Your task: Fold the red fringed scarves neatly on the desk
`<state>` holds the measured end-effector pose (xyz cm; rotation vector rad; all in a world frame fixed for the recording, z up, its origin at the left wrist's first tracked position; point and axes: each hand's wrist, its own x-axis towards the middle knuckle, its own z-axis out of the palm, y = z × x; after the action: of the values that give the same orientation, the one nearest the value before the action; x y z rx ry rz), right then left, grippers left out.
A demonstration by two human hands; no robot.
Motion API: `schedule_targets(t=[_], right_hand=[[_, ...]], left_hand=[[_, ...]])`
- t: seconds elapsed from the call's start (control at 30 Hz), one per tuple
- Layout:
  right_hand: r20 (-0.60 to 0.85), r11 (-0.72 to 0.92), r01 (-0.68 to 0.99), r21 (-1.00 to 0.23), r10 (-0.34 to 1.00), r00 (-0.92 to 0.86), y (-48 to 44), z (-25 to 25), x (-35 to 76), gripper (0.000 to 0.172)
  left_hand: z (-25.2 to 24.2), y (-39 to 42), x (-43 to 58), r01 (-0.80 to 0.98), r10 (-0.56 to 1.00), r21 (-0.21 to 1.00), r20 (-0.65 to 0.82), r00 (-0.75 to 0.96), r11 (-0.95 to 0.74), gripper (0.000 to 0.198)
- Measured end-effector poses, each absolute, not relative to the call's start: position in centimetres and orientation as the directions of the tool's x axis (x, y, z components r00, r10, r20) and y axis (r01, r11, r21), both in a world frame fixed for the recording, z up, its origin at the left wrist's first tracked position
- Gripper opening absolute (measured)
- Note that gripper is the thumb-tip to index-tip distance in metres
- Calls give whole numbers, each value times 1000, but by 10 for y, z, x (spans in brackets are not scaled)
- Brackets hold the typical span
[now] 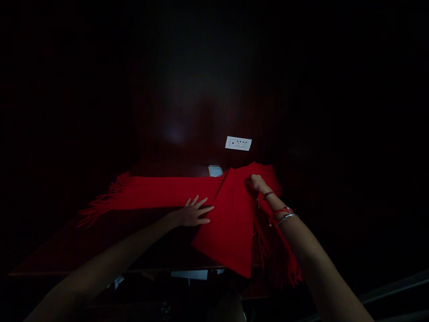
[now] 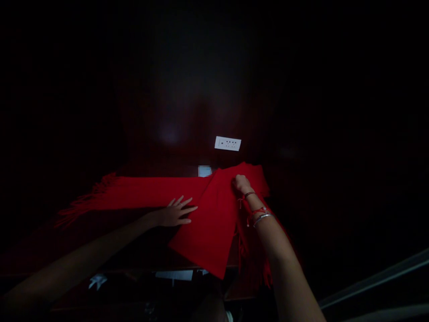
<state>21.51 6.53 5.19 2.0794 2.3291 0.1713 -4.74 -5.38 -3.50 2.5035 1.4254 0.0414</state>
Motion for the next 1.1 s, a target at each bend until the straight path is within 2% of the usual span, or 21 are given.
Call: schedule_targets(t=[0.17,0.27,0.37,0.43,0.53,0.63,0.77,0.87,0.97,1.03,1.1], right_hand=[[145,213,967,139,962,-232,65,48,219,29],[171,206,964,166,957,-234,63,42,213,32],[284,209,961,181,924,-255,59,36,197,39],[353,307,930,204,863,-362,57,28,186,42],[294,448,857,256,808,-511,58,9,177,48],[220,457,844,279,826,-519,62,-10,178,51],[307,484,836,257,780,-546,55,-14,177,53],[359,567,798,204,715,-600,35,-5,166,52],[282,750,639,170,584,-761,10,-1,152,44],[191,850,506,149,477,-858,-3,-3,143,39],[118,896,423,131,410,-905,-9,-6,135,38]], left_hand=[[-32,-52,-60,805,805,231,-118,581,-547,62],[-29,-53,-55,806,813,235,-91,575,-543,62],[-28,-49,-49,819,834,204,-16,551,-537,57],[-30,-43,-48,840,854,191,-23,521,-507,56],[-36,-35,-49,866,870,192,-90,485,-462,57],[-41,-35,-53,858,860,174,-90,503,-483,55],[-41,-36,-70,861,867,139,-25,497,-489,55],[-34,-31,-110,938,942,97,69,327,-333,54],[-26,-21,-172,998,989,52,148,27,-35,55],[-23,-16,-214,986,981,33,107,-163,161,63],[-23,-12,-246,972,972,16,9,-234,233,73]])
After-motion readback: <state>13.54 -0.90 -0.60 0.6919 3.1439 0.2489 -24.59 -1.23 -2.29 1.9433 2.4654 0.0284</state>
